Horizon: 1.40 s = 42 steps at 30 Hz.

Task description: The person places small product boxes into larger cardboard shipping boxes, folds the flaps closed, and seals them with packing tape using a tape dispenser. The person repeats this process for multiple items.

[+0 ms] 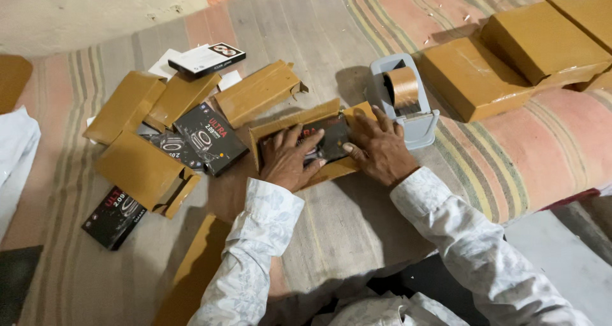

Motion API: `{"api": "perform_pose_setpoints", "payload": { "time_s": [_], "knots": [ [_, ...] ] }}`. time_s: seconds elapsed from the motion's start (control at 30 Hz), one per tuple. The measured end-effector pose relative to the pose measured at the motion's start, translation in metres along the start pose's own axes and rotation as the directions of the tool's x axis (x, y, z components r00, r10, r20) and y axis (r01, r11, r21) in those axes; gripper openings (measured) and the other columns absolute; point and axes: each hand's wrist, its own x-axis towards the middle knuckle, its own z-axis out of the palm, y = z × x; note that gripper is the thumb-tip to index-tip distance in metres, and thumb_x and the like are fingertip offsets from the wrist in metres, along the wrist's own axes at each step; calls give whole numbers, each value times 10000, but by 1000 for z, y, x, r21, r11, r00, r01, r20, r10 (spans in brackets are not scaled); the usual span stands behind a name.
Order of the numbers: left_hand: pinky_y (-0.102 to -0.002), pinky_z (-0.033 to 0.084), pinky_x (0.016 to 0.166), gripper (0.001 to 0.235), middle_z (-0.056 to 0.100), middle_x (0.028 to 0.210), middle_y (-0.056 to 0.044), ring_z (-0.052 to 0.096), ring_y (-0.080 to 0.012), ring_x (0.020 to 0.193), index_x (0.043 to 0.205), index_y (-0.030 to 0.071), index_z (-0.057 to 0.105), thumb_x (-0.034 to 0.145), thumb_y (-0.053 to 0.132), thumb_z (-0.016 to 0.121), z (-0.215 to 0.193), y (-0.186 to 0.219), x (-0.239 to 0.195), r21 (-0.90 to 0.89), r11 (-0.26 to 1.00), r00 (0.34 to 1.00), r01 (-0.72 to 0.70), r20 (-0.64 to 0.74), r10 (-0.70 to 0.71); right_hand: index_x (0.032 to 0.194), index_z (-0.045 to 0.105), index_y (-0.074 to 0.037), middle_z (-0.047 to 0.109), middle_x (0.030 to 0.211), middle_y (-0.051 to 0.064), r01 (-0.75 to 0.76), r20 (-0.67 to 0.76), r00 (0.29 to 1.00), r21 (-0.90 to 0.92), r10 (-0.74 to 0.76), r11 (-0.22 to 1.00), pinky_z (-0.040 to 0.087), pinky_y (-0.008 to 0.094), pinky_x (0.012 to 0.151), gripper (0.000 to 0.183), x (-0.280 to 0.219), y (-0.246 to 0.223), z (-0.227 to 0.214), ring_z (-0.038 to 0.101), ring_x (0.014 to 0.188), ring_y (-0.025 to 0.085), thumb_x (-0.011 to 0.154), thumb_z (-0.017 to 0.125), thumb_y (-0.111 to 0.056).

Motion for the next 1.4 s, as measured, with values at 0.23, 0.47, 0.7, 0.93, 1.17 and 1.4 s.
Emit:
{"api": "perform_pose_setpoints", "payload": {
  "time_s": [0.23, 0.47, 0.7, 0.93, 1.17, 1.4],
  "knots": [
    [-610, 253, 1147, 461, 405, 1573, -151, 331, -414, 1418, 1369, 341, 648, 913, 362, 711, 22, 1, 0, 25, 996, 996, 86, -33, -85, 1350, 649, -68, 527, 1535, 145, 39, -63, 997, 79, -34, 996, 305, 563, 1122, 497, -8, -10, -4, 404, 1428, 411, 1061, 469, -429],
    [-575, 260, 1198, 429, 513, 1441, -152, 389, -360, 1391, 1171, 177, 749, 829, 434, 782, -7, 28, -15, 242, 937, 962, 253, -162, -218, 1392, 525, 73, 491, 1355, 333, -240, -477, 771, 395, 421, 887, 490, 518, 993, 626, -42, -52, -6, 486, 1265, 442, 893, 754, -229],
    [-580, 291, 1109, 806, 422, 1502, -236, 280, -405, 1449, 1290, 74, 663, 682, 564, 864, -26, 44, -28, 338, 839, 895, 427, -290, -339, 1314, 599, 21, 672, 1254, 213, -104, -283, 902, 589, 325, 801, 563, 426, 968, 457, -31, -48, -14, 675, 1155, 347, 860, 649, 0],
    [-554, 448, 1044, 1020, 291, 1609, -189, 286, -446, 1440, 1472, 81, 466, 691, 605, 860, -49, 7, 15, 340, 859, 917, 384, -33, -397, 1291, 618, -17, 690, 1281, 162, -148, -193, 927, 597, 321, 788, 560, 404, 989, 424, -18, -51, -23, 680, 1198, 317, 869, 573, -7],
    [-511, 402, 1156, 646, 85, 1729, -227, 322, -475, 1485, 1452, 37, 542, 926, 349, 750, 2, -34, 10, -114, 950, 913, 290, -265, -310, 1230, 709, -40, 637, 1395, 156, 80, -135, 990, 238, -49, 968, 396, 516, 1134, 433, -18, -47, -13, 432, 1396, 397, 899, 607, -300],
    [-401, 539, 1022, 579, 183, 1668, -203, 598, -373, 1265, 1282, -45, 576, 920, 397, 676, 8, -54, 2, -674, 723, 868, 153, -258, -424, 1130, 743, -90, 738, 1239, 96, 52, -51, 998, 223, -41, 973, 518, 487, 1030, 464, 2, -22, -5, 591, 1252, 346, 810, 798, -422]
  ]
}}
